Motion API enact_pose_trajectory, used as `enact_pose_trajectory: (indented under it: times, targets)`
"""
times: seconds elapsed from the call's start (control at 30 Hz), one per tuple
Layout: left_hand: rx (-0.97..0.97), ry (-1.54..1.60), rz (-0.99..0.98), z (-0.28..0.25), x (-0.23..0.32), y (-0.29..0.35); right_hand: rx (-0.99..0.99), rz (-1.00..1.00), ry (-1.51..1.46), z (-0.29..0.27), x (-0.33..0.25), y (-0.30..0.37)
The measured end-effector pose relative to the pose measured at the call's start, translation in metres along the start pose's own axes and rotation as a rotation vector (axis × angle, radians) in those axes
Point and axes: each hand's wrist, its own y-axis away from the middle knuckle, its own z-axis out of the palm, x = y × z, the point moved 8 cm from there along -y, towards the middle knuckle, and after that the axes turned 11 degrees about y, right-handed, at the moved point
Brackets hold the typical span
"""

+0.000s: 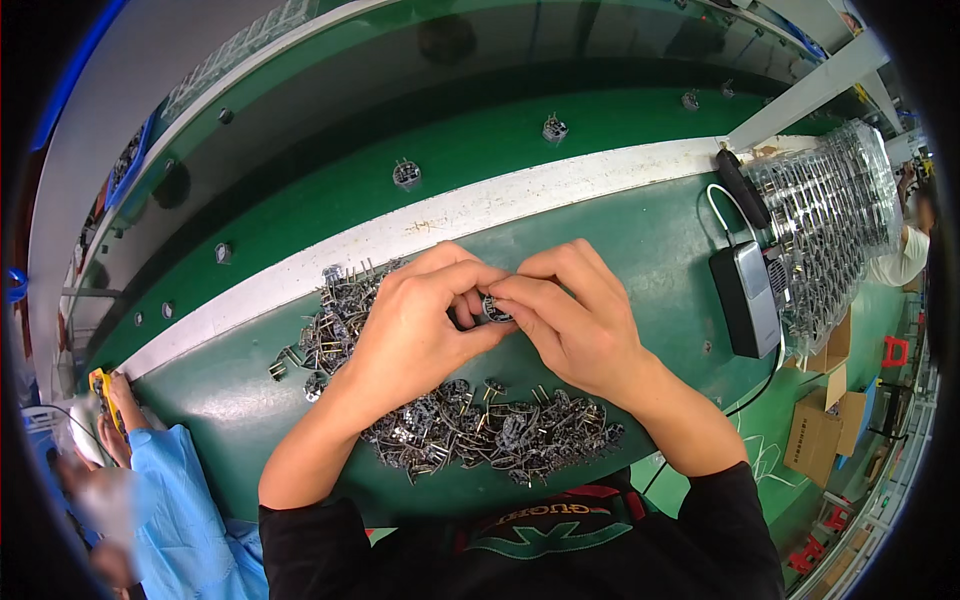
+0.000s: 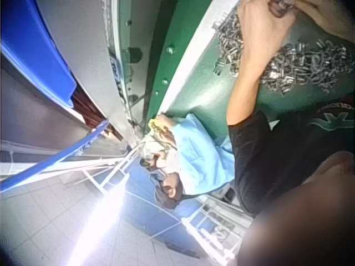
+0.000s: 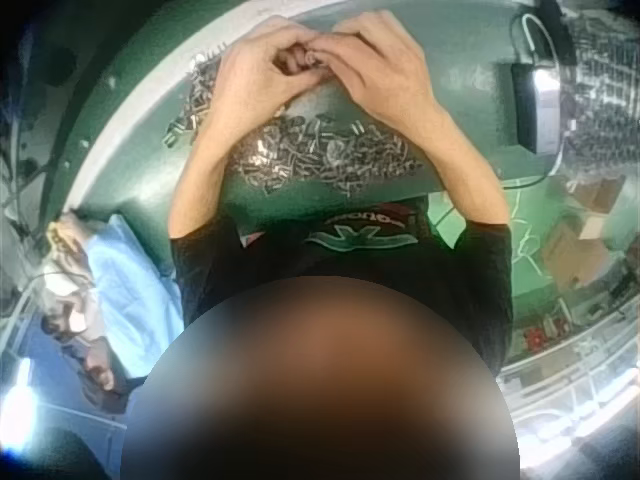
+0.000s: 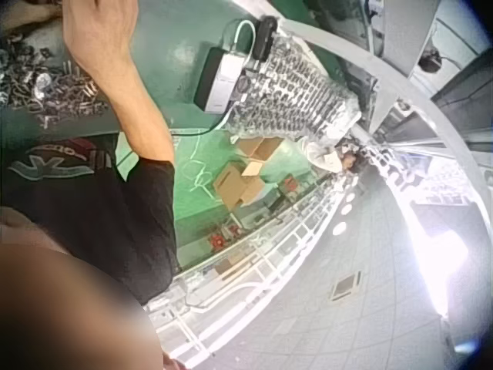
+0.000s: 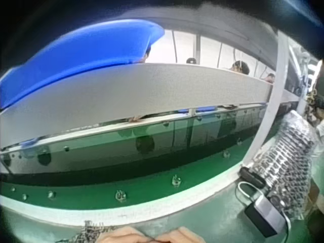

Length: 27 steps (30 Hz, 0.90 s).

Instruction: Manually assemble metal pins and components into small circular plastic housings on an assembly line.

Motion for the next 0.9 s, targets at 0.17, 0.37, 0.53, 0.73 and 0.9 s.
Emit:
enact_pose_trajectory:
  times: [0.17, 0.37, 0.53, 0.73, 0.9]
  targets:
    - [0.002, 0.023, 0.002, -0.001, 0.002, -0.002, -0.015, 0.003, 0.005, -0.002, 0.003, 0.000]
    - [0.094, 0.016, 0.023, -0.013, -0.003, 0.000, 0.010, 0.021, 0.007, 0.002, -0.005, -0.001]
    - [0.241, -0.234, -0.031, -0.086, -0.028, -0.018, -0.199, 0.053, -0.106, 0.023, 0.002, 0.010]
    - [0.508, -0.517, -0.256, -0.181, -0.105, -0.004, -0.528, -0.101, -0.206, 0.069, -0.020, 0.024]
    - [0.487, -0.489, -0.288, -0.186, -0.127, -0.001, -0.554, -0.079, -0.240, 0.076, -0.016, 0.026]
